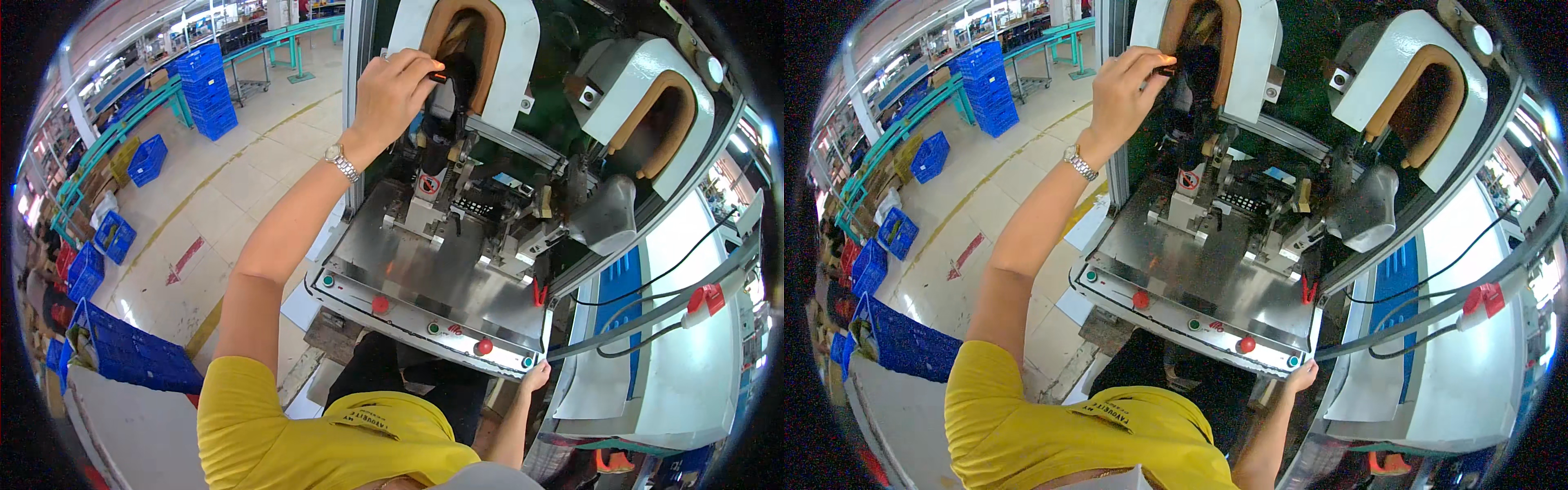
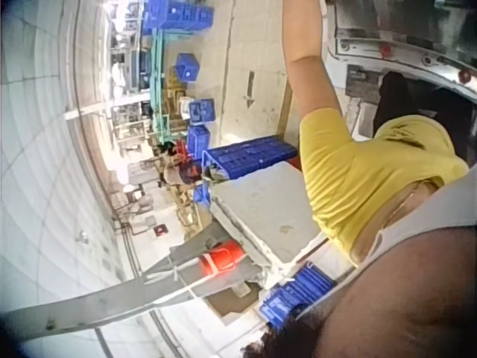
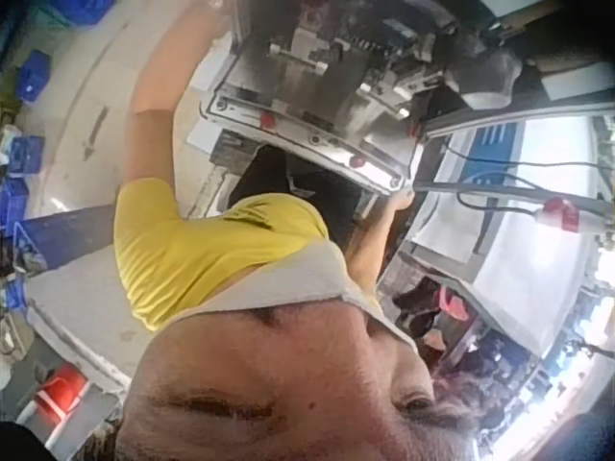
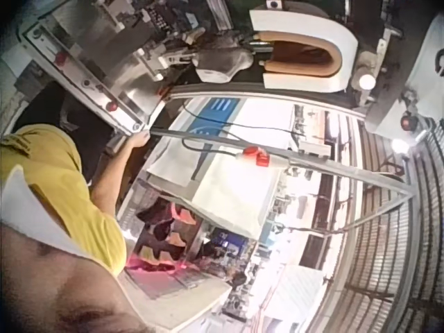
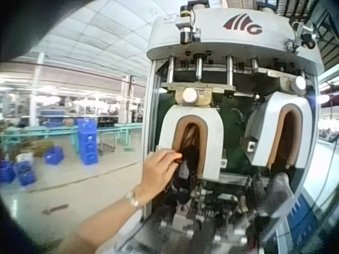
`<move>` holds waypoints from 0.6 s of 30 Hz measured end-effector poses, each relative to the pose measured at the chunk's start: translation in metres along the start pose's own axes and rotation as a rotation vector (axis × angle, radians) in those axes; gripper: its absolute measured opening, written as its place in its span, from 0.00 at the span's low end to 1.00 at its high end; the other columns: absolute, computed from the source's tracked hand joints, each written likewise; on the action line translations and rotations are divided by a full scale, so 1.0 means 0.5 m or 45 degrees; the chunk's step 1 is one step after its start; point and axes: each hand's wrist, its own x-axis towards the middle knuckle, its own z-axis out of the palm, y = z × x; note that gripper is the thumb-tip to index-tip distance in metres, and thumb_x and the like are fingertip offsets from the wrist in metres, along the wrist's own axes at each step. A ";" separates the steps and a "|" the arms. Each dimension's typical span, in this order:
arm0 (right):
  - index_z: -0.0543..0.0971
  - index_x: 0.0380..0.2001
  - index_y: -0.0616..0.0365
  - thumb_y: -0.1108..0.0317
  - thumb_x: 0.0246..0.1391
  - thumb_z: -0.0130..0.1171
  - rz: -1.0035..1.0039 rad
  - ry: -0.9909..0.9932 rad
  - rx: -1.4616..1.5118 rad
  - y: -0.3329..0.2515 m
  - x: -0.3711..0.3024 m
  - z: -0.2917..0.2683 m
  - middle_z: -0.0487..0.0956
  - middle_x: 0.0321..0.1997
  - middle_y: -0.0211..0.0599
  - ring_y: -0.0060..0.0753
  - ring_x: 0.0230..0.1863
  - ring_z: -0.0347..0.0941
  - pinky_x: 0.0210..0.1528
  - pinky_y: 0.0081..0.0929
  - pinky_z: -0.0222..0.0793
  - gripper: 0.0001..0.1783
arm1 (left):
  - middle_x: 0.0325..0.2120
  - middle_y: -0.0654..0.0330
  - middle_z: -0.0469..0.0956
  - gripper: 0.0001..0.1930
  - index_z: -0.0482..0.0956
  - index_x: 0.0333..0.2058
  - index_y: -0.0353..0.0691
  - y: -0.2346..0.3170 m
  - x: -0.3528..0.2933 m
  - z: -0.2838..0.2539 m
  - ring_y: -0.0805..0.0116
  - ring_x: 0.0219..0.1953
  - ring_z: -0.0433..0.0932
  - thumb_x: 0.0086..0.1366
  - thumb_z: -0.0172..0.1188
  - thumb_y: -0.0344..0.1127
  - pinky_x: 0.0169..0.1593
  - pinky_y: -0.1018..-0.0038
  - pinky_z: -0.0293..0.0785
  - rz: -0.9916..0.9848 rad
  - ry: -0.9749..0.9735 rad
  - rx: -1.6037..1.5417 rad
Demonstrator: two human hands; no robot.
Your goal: The person shapes shoe uppers using a moulding machine by fitting each shoe upper onto the machine's mould, pressing the control buttons to activate the press, and transferring the shaped shoes onto a conveyor.
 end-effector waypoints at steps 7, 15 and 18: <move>0.72 0.38 0.66 0.69 0.48 0.49 -0.306 0.200 -0.151 -0.094 -0.052 -0.030 0.71 0.42 0.49 0.45 0.45 0.65 0.49 0.36 0.57 0.14 | 0.25 0.61 0.75 0.09 0.77 0.25 0.41 0.016 0.057 -0.098 0.64 0.28 0.72 0.42 0.57 0.22 0.34 0.74 0.65 0.020 0.444 -0.091; 0.59 0.54 0.61 0.48 0.49 0.47 -0.628 -1.130 1.113 -0.532 -0.168 -0.252 0.61 0.56 0.42 0.36 0.55 0.60 0.55 0.34 0.53 0.34 | 0.31 0.56 0.72 0.08 0.73 0.32 0.29 0.267 0.041 -0.123 0.68 0.37 0.70 0.51 0.53 0.18 0.44 0.76 0.66 -0.261 0.209 -0.774; 0.60 0.51 0.61 0.61 0.46 0.58 -0.368 -1.433 1.473 -0.605 -0.195 -0.322 0.70 0.45 0.32 0.19 0.44 0.65 0.46 0.22 0.62 0.31 | 0.34 0.54 0.70 0.08 0.72 0.32 0.30 0.348 -0.036 -0.093 0.66 0.40 0.68 0.52 0.50 0.18 0.47 0.76 0.62 -0.516 0.010 -0.977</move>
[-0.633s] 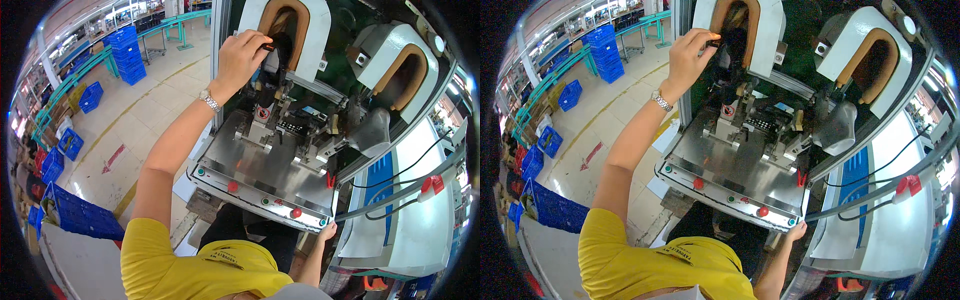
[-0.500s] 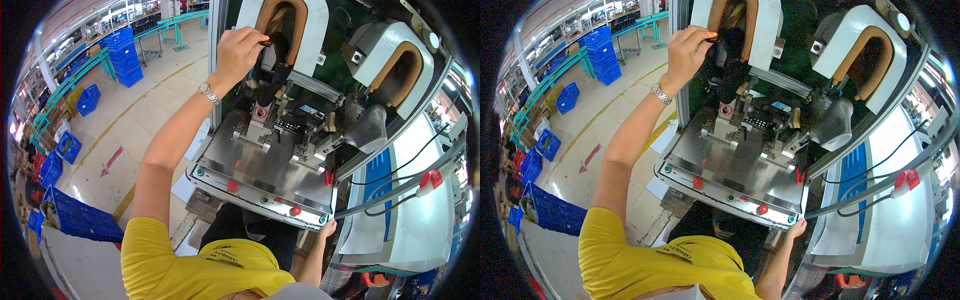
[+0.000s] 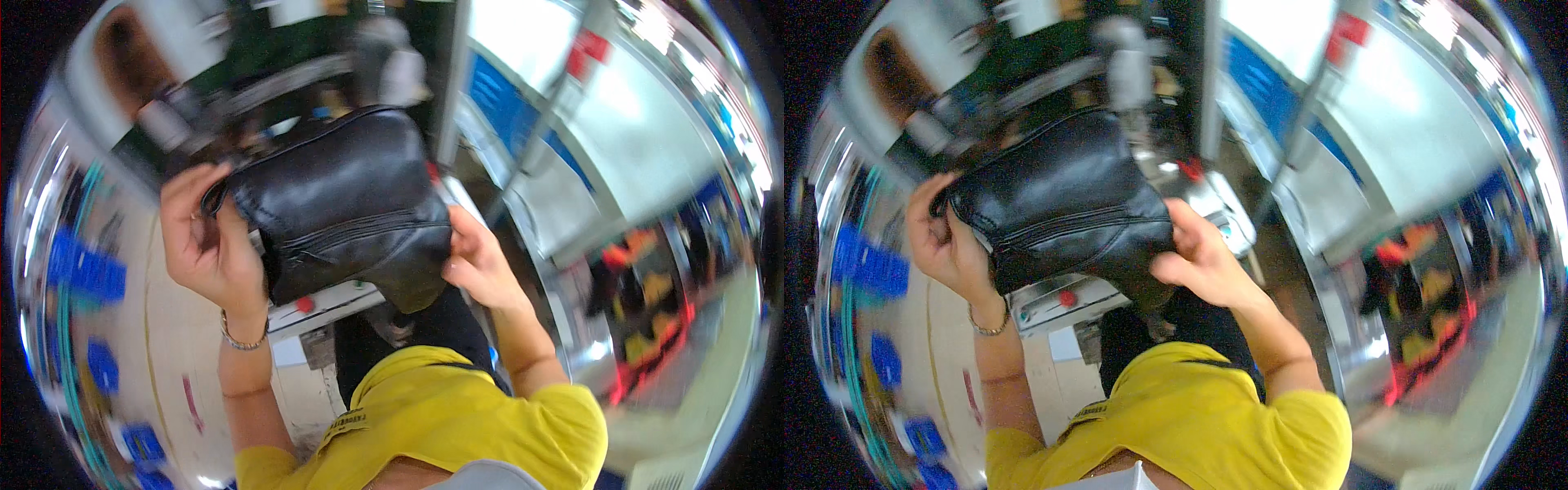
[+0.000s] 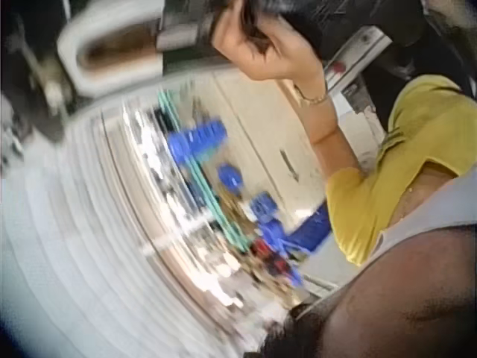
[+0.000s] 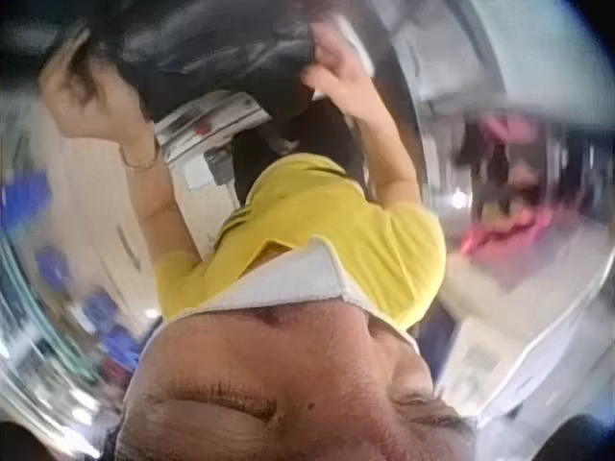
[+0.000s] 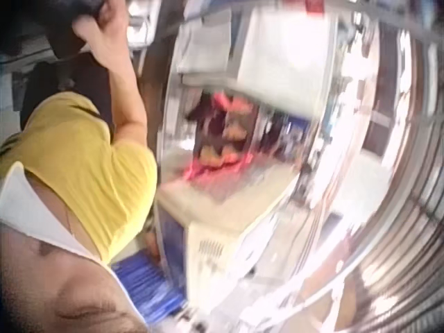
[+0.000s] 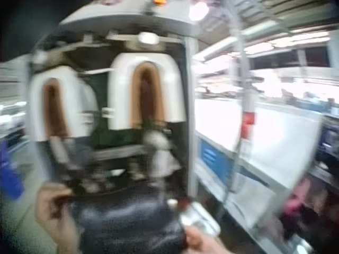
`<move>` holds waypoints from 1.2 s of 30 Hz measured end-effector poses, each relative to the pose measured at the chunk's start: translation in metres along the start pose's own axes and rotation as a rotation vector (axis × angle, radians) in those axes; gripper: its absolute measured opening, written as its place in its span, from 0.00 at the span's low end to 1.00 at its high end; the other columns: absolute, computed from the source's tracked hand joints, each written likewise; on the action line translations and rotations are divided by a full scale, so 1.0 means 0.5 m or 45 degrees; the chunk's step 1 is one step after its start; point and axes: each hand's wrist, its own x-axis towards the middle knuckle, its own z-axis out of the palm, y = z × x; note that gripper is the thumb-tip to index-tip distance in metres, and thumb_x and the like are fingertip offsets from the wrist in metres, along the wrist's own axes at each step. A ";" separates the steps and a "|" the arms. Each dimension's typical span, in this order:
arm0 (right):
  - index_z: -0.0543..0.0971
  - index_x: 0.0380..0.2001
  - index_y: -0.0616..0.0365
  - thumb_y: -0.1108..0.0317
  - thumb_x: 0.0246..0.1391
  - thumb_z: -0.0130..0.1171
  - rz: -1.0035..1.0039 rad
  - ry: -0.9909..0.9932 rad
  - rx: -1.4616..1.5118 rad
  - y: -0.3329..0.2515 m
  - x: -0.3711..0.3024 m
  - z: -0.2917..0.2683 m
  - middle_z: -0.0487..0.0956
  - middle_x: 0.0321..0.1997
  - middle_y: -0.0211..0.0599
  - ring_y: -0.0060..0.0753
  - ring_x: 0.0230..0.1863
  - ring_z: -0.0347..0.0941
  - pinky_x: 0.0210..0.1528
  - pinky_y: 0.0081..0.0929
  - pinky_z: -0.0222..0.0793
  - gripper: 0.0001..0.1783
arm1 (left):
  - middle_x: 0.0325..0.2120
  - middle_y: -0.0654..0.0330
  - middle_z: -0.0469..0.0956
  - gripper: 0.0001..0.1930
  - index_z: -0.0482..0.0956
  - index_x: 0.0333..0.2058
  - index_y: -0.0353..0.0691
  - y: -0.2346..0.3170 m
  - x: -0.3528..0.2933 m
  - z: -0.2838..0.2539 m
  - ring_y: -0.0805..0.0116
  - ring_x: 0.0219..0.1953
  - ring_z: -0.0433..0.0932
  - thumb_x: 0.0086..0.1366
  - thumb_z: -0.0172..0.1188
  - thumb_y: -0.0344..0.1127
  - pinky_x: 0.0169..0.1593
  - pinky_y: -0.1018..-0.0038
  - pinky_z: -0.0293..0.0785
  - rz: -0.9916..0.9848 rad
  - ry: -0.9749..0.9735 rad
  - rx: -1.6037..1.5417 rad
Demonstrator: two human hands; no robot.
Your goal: The person shapes shoe uppers using a moulding machine by fitting each shoe upper onto the machine's mould, pressing the control buttons to activate the press, and transferring the shaped shoes onto a conveyor.
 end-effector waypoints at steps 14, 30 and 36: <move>0.71 0.31 0.69 0.67 0.45 0.55 -0.148 2.470 -1.973 -0.204 -0.807 -0.342 0.74 0.27 0.42 0.32 0.28 0.67 0.34 0.26 0.63 0.14 | 0.33 0.64 0.72 0.17 0.68 0.44 0.38 -0.147 -0.474 0.054 0.82 0.30 0.66 0.54 0.53 0.25 0.35 0.86 0.63 -1.430 -1.341 -0.559; 0.63 0.49 0.64 0.41 0.38 0.54 0.838 2.507 -1.403 -0.114 -0.835 -0.998 0.67 0.50 0.51 0.48 0.53 0.60 0.52 0.33 0.58 0.41 | 0.34 0.60 0.72 0.19 0.67 0.45 0.38 -0.028 -0.390 0.167 0.76 0.29 0.69 0.52 0.53 0.24 0.36 0.80 0.66 -1.189 -1.464 -0.317; 0.71 0.38 0.61 0.53 0.36 0.64 1.107 2.591 -1.317 0.050 -0.972 -0.935 0.70 0.45 0.46 0.42 0.47 0.66 0.47 0.32 0.61 0.28 | 0.34 0.60 0.73 0.18 0.68 0.44 0.38 -0.041 -0.401 0.182 0.74 0.30 0.72 0.51 0.53 0.25 0.38 0.78 0.67 -1.171 -1.690 -0.340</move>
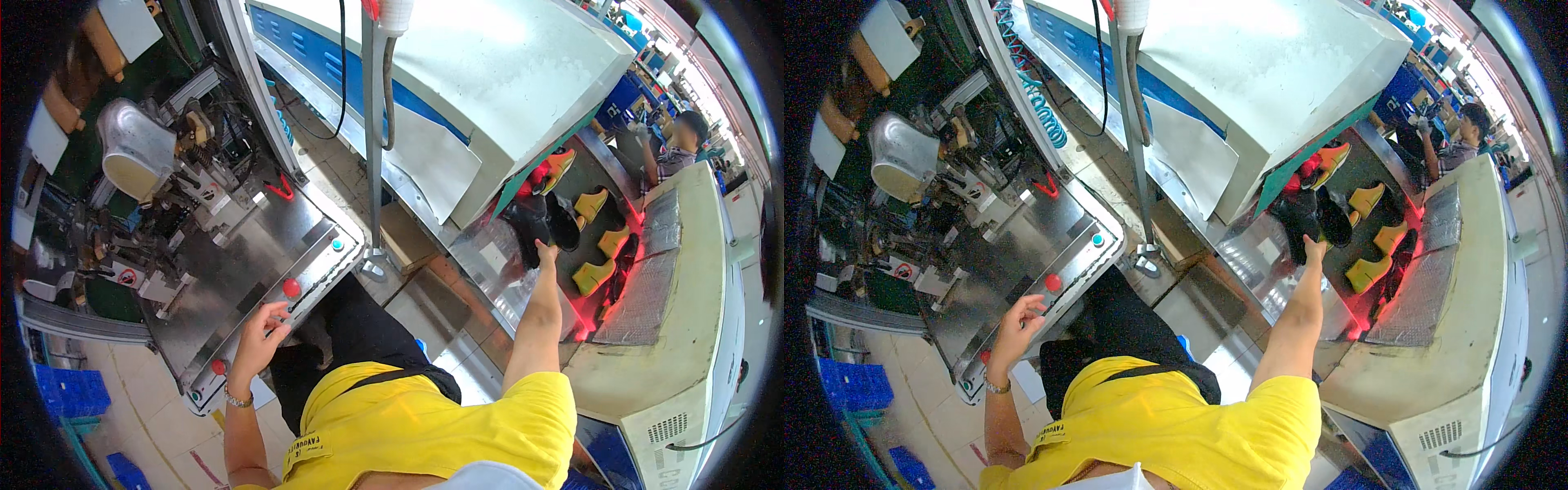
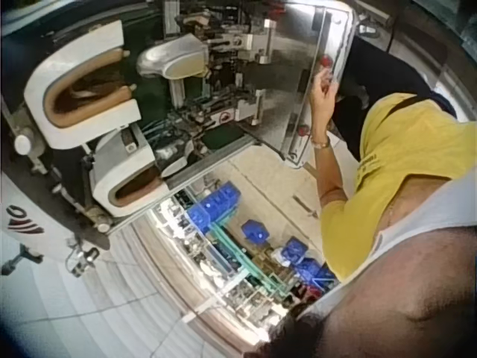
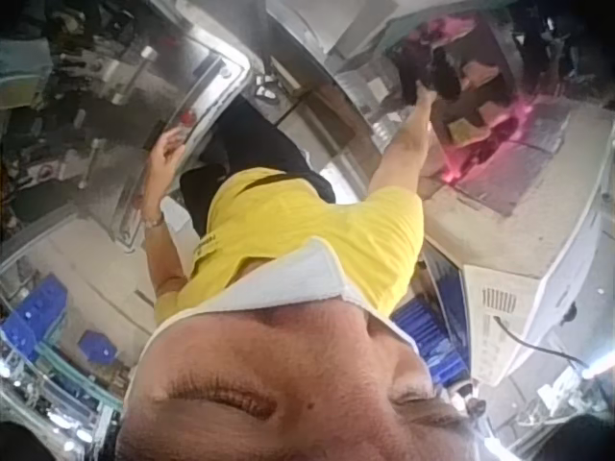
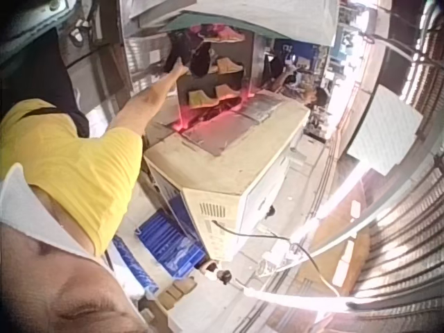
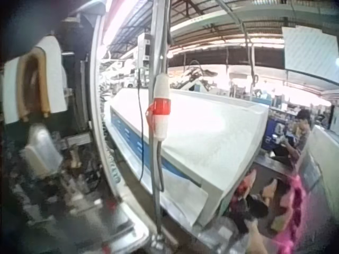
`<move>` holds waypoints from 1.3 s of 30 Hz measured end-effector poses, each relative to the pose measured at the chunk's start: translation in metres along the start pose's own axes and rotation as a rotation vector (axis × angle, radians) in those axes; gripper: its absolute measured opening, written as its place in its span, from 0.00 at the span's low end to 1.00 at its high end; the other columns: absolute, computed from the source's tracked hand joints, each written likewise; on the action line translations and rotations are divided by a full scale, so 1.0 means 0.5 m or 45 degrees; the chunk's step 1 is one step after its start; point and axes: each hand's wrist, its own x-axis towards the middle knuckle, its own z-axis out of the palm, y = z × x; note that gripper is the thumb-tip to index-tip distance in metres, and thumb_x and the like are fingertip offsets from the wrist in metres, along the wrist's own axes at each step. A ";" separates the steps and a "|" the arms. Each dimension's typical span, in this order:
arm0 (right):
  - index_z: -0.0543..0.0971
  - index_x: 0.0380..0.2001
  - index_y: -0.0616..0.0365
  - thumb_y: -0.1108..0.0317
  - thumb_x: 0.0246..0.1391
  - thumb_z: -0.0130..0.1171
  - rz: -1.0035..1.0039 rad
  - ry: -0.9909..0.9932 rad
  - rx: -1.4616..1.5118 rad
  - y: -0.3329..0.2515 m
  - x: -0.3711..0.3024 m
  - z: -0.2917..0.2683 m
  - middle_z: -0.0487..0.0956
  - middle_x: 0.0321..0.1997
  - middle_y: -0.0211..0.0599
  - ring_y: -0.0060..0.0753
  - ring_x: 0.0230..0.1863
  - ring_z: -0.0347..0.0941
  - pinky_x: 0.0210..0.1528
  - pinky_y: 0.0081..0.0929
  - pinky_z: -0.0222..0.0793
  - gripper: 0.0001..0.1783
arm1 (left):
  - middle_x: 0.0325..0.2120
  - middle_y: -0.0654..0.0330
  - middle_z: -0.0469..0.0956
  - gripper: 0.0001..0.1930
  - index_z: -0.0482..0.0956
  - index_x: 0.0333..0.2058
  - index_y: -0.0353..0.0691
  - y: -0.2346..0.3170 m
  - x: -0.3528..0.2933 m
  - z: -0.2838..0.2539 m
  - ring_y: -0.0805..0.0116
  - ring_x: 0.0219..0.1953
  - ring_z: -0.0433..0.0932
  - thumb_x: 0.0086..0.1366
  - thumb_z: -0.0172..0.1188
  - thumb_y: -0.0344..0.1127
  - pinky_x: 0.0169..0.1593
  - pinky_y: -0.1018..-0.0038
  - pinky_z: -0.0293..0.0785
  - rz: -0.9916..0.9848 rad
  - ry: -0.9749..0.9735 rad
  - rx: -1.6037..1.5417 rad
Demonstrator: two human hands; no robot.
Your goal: The person shapes shoe uppers using a moulding machine by fitting each shoe upper onto the machine's mould, pressing the control buttons to activate the press, and transferring the shaped shoes onto a conveyor.
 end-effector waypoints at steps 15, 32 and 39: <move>0.68 0.21 0.55 0.77 0.39 0.52 -0.139 -1.138 0.778 -0.201 -0.408 -0.325 0.69 0.19 0.24 0.17 0.18 0.63 0.22 0.16 0.59 0.05 | 0.35 0.60 0.73 0.15 0.66 0.46 0.38 -0.036 0.017 0.193 0.76 0.36 0.71 0.59 0.50 0.28 0.42 0.79 0.67 -0.049 -0.677 -0.697; 0.63 0.45 0.59 0.66 0.43 0.59 -0.452 -2.535 1.202 -0.553 -0.915 -0.190 0.71 0.43 0.32 0.28 0.48 0.65 0.51 0.22 0.58 0.26 | 0.37 0.69 0.71 0.17 0.69 0.43 0.37 0.074 0.038 0.044 0.81 0.37 0.67 0.55 0.58 0.34 0.43 0.83 0.62 0.399 0.248 -1.321; 0.67 0.47 0.61 0.64 0.45 0.58 -0.410 -2.764 1.424 -0.611 -1.087 -0.102 0.72 0.46 0.34 0.27 0.47 0.67 0.50 0.22 0.60 0.25 | 0.55 0.59 0.55 0.42 0.43 0.59 0.37 0.095 -0.099 -0.149 0.70 0.57 0.53 0.48 0.60 0.30 0.58 0.72 0.49 0.659 -0.073 -1.230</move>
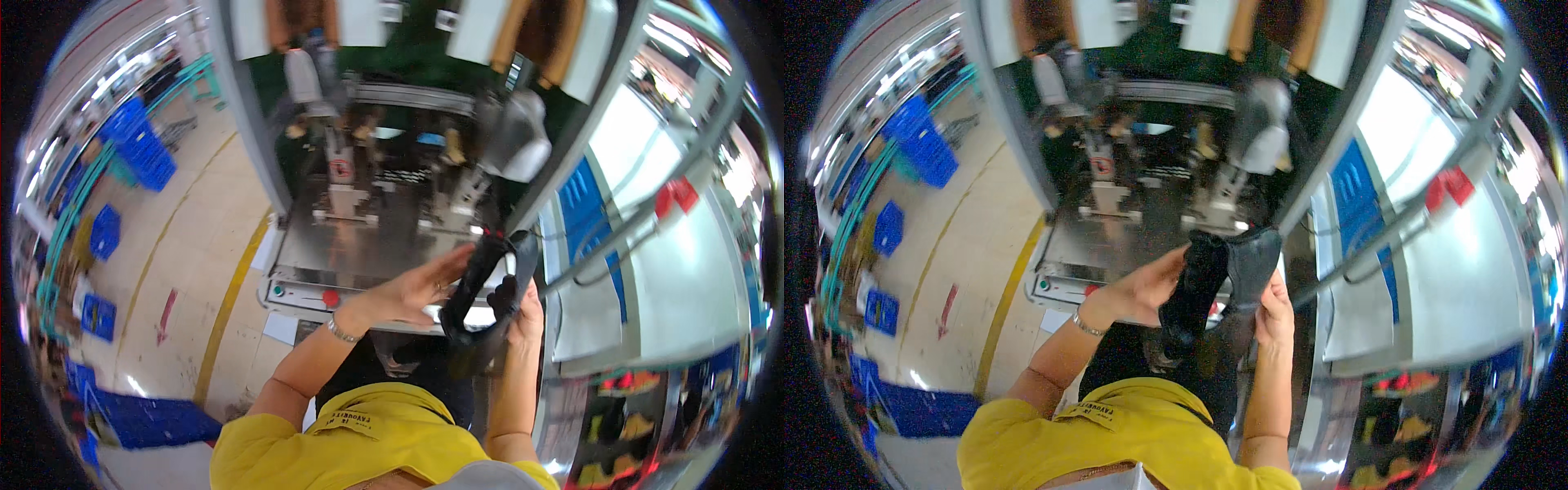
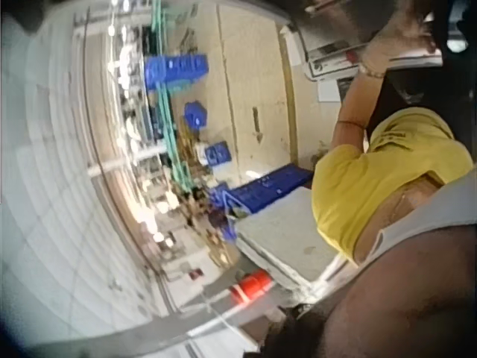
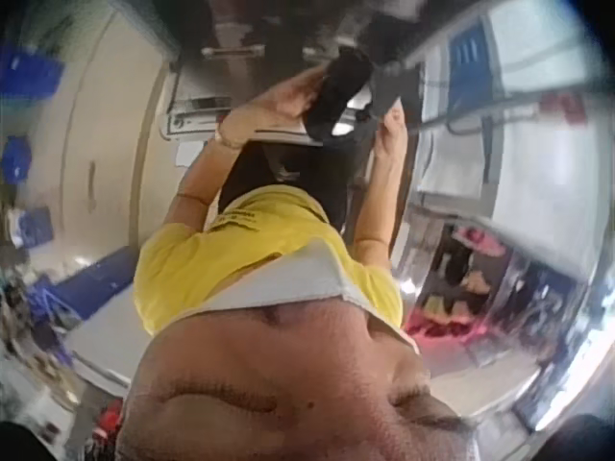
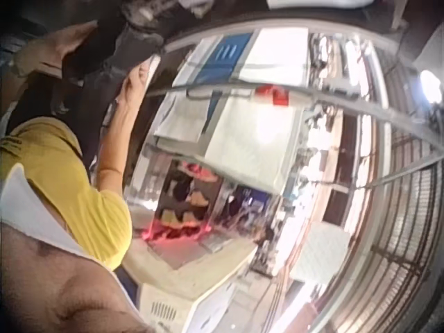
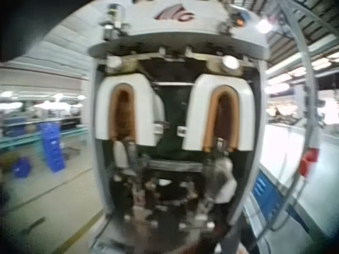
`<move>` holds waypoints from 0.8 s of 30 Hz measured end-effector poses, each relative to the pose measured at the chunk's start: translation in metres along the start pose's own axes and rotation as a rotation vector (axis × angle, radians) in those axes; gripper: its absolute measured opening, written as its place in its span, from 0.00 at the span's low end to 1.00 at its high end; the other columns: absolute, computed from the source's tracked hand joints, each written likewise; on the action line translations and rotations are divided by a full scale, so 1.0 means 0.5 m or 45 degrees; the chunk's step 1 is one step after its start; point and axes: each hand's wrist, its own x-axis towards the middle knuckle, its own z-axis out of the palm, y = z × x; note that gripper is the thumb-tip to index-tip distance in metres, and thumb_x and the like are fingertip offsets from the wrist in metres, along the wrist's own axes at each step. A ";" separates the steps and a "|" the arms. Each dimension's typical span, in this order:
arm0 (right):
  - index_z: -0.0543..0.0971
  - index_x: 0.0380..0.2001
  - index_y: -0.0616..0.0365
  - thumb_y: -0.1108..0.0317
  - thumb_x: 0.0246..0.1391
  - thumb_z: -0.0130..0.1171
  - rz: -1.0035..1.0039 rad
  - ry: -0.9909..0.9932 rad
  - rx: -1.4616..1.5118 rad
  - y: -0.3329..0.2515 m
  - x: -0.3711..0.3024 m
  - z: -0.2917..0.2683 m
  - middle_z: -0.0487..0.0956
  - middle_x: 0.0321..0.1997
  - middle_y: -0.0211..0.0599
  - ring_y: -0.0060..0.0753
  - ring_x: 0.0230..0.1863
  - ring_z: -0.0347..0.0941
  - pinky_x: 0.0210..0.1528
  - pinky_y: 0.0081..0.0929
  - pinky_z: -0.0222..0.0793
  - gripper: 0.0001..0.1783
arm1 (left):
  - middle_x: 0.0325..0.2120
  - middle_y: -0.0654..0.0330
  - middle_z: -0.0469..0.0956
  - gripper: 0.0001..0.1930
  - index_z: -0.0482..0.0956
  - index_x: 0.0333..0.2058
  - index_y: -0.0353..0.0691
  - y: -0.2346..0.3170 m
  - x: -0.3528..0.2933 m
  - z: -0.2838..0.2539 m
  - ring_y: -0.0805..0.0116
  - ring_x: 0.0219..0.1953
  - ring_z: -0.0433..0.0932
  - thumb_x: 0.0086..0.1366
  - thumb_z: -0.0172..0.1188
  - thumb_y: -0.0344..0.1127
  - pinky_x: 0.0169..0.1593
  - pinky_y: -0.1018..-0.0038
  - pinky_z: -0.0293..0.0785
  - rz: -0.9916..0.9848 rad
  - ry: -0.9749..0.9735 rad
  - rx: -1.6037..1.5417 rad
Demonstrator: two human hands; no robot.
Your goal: The person shapes shoe uppers using a moulding machine by fitting each shoe upper onto the machine's mould, pressing the control buttons to activate the press, and transferring the shaped shoes onto a conveyor.
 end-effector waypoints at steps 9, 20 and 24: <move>0.73 0.29 0.60 0.75 0.47 0.54 0.346 -0.419 -0.467 0.057 0.174 0.145 0.74 0.29 0.26 0.16 0.32 0.67 0.37 0.15 0.60 0.04 | 0.24 0.72 0.68 0.05 0.71 0.29 0.38 0.143 -0.132 -0.106 0.83 0.29 0.64 0.60 0.50 0.33 0.35 0.85 0.61 0.127 0.777 0.356; 0.73 0.34 0.57 0.74 0.50 0.52 -0.160 -0.460 -0.312 0.128 0.517 0.419 0.75 0.32 0.25 0.17 0.34 0.68 0.40 0.15 0.61 0.06 | 0.28 0.65 0.74 0.07 0.73 0.35 0.34 0.455 -0.019 -0.279 0.81 0.32 0.70 0.56 0.55 0.28 0.38 0.85 0.66 0.918 0.951 0.661; 0.74 0.32 0.56 0.74 0.48 0.54 -0.231 -0.303 -0.429 0.152 0.559 0.411 0.75 0.32 0.23 0.15 0.34 0.67 0.39 0.15 0.60 0.06 | 0.27 0.65 0.74 0.05 0.73 0.32 0.34 0.460 0.000 -0.335 0.80 0.30 0.71 0.56 0.56 0.29 0.36 0.83 0.67 0.843 0.974 0.698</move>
